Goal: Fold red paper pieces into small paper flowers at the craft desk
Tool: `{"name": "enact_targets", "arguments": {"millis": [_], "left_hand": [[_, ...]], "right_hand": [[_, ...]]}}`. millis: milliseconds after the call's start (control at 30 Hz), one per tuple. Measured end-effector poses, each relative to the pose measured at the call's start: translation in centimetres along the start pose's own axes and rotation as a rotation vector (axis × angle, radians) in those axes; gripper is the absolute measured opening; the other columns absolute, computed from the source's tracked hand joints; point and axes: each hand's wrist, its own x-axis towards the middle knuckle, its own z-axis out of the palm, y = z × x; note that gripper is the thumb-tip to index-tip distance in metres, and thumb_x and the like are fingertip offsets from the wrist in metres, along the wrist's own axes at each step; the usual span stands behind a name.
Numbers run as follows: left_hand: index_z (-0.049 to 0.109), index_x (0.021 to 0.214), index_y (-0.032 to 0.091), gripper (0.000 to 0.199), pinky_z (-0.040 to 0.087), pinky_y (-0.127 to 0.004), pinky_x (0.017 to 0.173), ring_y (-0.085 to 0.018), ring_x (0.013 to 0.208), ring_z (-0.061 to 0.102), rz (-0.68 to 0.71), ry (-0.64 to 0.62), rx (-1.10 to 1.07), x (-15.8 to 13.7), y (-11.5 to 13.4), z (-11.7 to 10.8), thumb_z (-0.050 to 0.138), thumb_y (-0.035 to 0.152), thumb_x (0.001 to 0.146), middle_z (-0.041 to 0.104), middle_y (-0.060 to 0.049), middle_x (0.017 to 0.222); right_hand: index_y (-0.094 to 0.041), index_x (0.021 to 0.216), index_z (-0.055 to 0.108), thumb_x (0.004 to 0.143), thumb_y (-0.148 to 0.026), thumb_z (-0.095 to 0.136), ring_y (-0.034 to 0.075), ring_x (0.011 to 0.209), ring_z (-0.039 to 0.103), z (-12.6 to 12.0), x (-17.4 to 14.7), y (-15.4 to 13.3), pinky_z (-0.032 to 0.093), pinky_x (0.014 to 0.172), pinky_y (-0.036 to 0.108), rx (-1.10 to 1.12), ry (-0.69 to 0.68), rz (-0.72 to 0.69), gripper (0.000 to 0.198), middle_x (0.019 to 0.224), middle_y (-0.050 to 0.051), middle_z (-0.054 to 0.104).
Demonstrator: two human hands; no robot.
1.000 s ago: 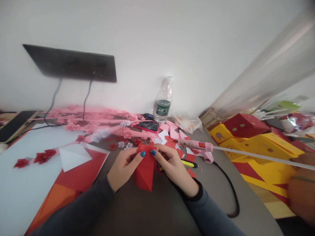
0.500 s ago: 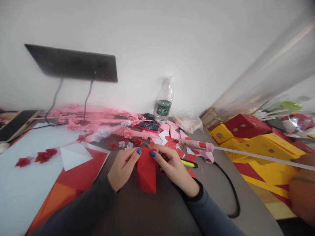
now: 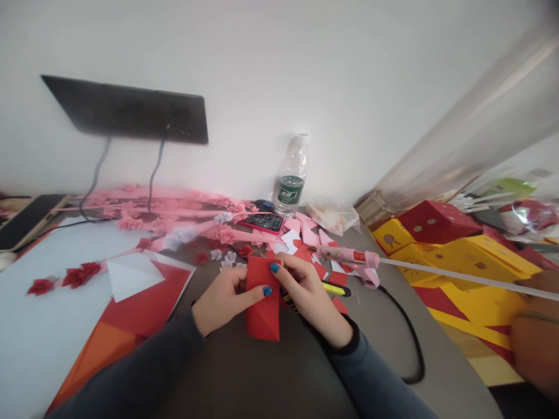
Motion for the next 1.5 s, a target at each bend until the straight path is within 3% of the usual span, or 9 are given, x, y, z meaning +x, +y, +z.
{"name": "enact_targets", "arguments": {"millis": [200, 633, 767, 967, 1200, 1400, 1500], "left_hand": [[0.068, 0.07, 0.013, 0.026, 0.046, -0.021, 0.057, -0.012, 0.058, 0.057, -0.052, -0.035, -0.074, 0.1, 0.1, 0.1, 0.076, 0.038, 0.072, 0.067, 0.0, 0.063], [0.068, 0.084, 0.012, 0.024, 0.05, -0.025, 0.064, -0.017, 0.07, 0.065, -0.12, 0.005, -0.076, -0.1, -0.4, -0.1, 0.075, 0.029, 0.069, 0.074, -0.005, 0.08], [0.066, 0.088, 0.012, 0.027, 0.049, -0.025, 0.064, -0.015, 0.069, 0.064, -0.12, -0.03, -0.086, 0.0, -0.3, -0.1, 0.077, 0.025, 0.067, 0.071, -0.003, 0.079], [0.06, 0.084, 0.013, 0.03, 0.046, -0.024, 0.052, -0.013, 0.051, 0.06, -0.161, -0.124, -0.095, 0.0, -0.3, -0.1, 0.079, 0.029, 0.068, 0.066, 0.0, 0.062], [0.059, 0.086, 0.011, 0.03, 0.052, -0.026, 0.056, -0.017, 0.06, 0.069, -0.223, -0.181, -0.159, -0.1, -0.2, 0.2, 0.079, 0.026, 0.069, 0.072, -0.007, 0.068], [0.056, 0.091, 0.013, 0.029, 0.052, -0.027, 0.055, -0.017, 0.06, 0.068, -0.168, -0.047, -0.193, 0.0, -0.9, 2.0, 0.073, 0.018, 0.069, 0.069, -0.003, 0.072], [0.058, 0.092, 0.013, 0.027, 0.053, -0.029, 0.063, -0.018, 0.067, 0.066, -0.072, 0.076, -0.089, -0.1, -1.3, 3.3, 0.07, 0.013, 0.067, 0.068, -0.003, 0.078]], "right_hand": [[-0.021, 0.066, 0.039, 0.093, -0.038, 0.049, 0.012, 0.059, 0.032, 0.0, 0.0, -0.1, 0.028, 0.055, 0.027, -0.002, 0.01, 0.02, 0.033, 0.065, -0.004, 0.034], [-0.021, 0.067, 0.041, 0.094, -0.043, 0.05, 0.012, 0.057, 0.033, 0.3, -0.1, -0.1, 0.029, 0.053, 0.026, 0.025, 0.001, 0.012, 0.036, 0.063, -0.004, 0.037], [-0.021, 0.067, 0.042, 0.094, -0.045, 0.05, 0.012, 0.057, 0.032, 0.2, 0.0, -0.2, 0.029, 0.053, 0.026, 0.015, 0.047, -0.004, 0.038, 0.063, -0.004, 0.036], [-0.021, 0.067, 0.043, 0.094, -0.048, 0.05, 0.012, 0.056, 0.033, 0.0, 0.2, -0.1, 0.029, 0.052, 0.026, 0.019, 0.076, -0.014, 0.039, 0.063, -0.004, 0.038], [-0.022, 0.067, 0.04, 0.094, -0.05, 0.049, 0.012, 0.055, 0.033, -0.1, 0.3, 0.1, 0.028, 0.051, 0.026, -0.008, 0.123, 0.012, 0.04, 0.061, -0.005, 0.036], [-0.022, 0.073, 0.041, 0.099, -0.039, 0.042, 0.014, 0.061, 0.037, 1.3, -0.2, 0.3, 0.032, 0.057, 0.027, -0.13, 0.286, -0.014, 0.031, 0.069, -0.003, 0.039], [-0.023, 0.074, 0.039, 0.1, -0.036, 0.038, 0.014, 0.061, 0.036, 2.1, -0.4, 0.4, 0.03, 0.056, 0.027, -0.186, 0.317, -0.021, 0.029, 0.068, -0.004, 0.039]]}}
